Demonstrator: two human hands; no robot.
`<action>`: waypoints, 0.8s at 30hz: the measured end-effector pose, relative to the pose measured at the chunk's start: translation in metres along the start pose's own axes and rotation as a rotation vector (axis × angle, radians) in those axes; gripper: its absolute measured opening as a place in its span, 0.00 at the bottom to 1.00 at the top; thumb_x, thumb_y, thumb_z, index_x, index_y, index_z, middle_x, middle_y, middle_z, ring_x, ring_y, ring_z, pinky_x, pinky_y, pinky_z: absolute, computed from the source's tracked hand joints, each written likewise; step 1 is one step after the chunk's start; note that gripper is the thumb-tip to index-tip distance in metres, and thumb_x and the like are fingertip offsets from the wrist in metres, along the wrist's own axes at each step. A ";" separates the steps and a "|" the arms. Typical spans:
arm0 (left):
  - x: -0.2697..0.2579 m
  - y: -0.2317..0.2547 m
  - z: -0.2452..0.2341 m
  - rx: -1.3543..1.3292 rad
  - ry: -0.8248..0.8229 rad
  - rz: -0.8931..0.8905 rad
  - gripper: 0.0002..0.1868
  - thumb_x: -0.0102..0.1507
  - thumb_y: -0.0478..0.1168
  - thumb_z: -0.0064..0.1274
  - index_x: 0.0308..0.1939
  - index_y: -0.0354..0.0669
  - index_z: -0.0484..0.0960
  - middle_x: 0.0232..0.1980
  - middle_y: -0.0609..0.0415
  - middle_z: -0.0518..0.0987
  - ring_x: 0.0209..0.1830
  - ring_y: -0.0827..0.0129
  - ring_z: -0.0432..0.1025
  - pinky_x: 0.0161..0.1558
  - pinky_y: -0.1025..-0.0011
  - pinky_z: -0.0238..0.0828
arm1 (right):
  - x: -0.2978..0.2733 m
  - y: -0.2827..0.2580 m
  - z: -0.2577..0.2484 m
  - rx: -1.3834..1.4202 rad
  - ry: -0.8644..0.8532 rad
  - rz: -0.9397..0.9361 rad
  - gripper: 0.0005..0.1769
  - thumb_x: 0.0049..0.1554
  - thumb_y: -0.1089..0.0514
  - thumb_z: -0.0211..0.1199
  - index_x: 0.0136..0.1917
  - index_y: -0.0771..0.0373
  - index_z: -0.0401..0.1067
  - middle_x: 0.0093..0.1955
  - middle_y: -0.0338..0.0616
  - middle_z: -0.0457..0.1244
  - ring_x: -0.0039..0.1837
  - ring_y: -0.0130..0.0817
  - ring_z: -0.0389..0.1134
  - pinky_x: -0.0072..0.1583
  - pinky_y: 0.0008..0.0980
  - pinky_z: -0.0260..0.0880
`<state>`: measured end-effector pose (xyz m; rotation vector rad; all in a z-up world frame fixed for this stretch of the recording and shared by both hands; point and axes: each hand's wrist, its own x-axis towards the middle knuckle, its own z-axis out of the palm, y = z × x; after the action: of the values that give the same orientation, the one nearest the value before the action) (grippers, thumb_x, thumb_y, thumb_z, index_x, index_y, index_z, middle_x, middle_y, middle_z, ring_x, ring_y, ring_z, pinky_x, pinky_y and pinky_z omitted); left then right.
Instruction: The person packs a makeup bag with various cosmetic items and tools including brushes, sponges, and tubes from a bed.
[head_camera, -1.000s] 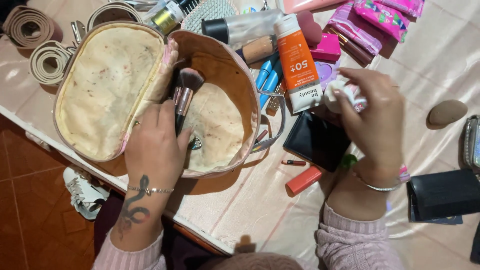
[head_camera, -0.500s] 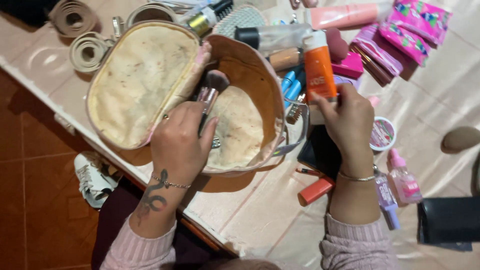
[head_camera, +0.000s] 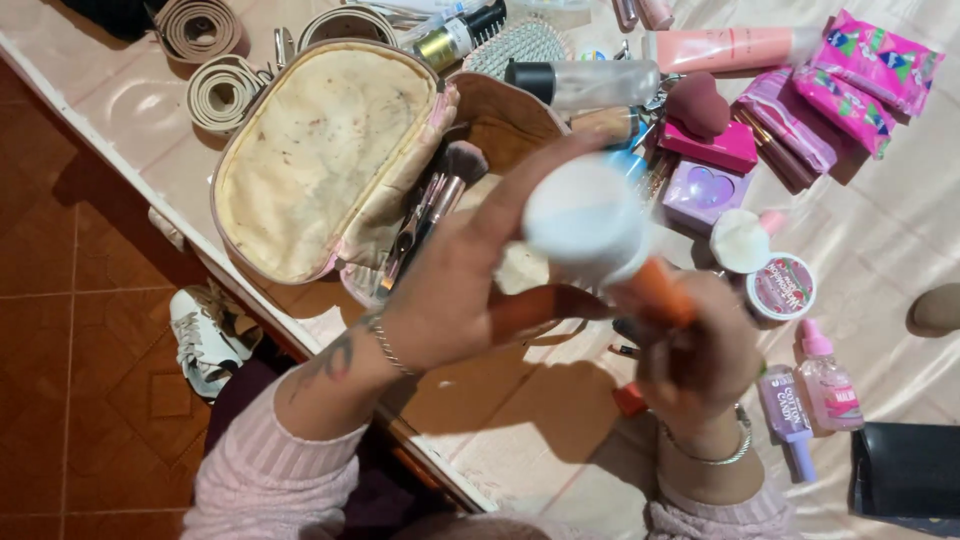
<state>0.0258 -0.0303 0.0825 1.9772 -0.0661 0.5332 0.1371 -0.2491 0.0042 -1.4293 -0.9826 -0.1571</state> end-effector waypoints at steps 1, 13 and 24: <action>0.000 0.001 0.001 -0.082 -0.063 0.032 0.47 0.66 0.39 0.68 0.79 0.52 0.50 0.72 0.48 0.73 0.66 0.63 0.76 0.68 0.67 0.75 | -0.004 -0.001 -0.001 -0.232 -0.101 -0.095 0.14 0.65 0.69 0.60 0.63 0.69 0.62 0.54 0.52 0.67 0.51 0.42 0.69 0.50 0.34 0.71; 0.012 -0.058 -0.049 -0.025 -0.094 -0.296 0.49 0.63 0.36 0.66 0.79 0.61 0.50 0.72 0.50 0.75 0.64 0.62 0.80 0.57 0.68 0.79 | 0.035 -0.004 0.003 -0.317 -0.378 -0.125 0.24 0.59 0.57 0.69 0.65 0.68 0.66 0.61 0.51 0.69 0.50 0.41 0.69 0.50 0.34 0.70; 0.002 -0.115 -0.047 0.232 -0.406 -0.473 0.48 0.55 0.37 0.69 0.73 0.54 0.58 0.53 0.47 0.79 0.42 0.56 0.79 0.46 0.62 0.76 | 0.038 0.003 0.005 -0.274 -0.442 -0.238 0.20 0.55 0.59 0.71 0.59 0.68 0.71 0.52 0.52 0.70 0.48 0.47 0.73 0.49 0.37 0.72</action>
<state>0.0439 0.0638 0.0032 2.2054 0.2169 -0.1776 0.1600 -0.2273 0.0256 -1.6295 -1.5433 -0.1579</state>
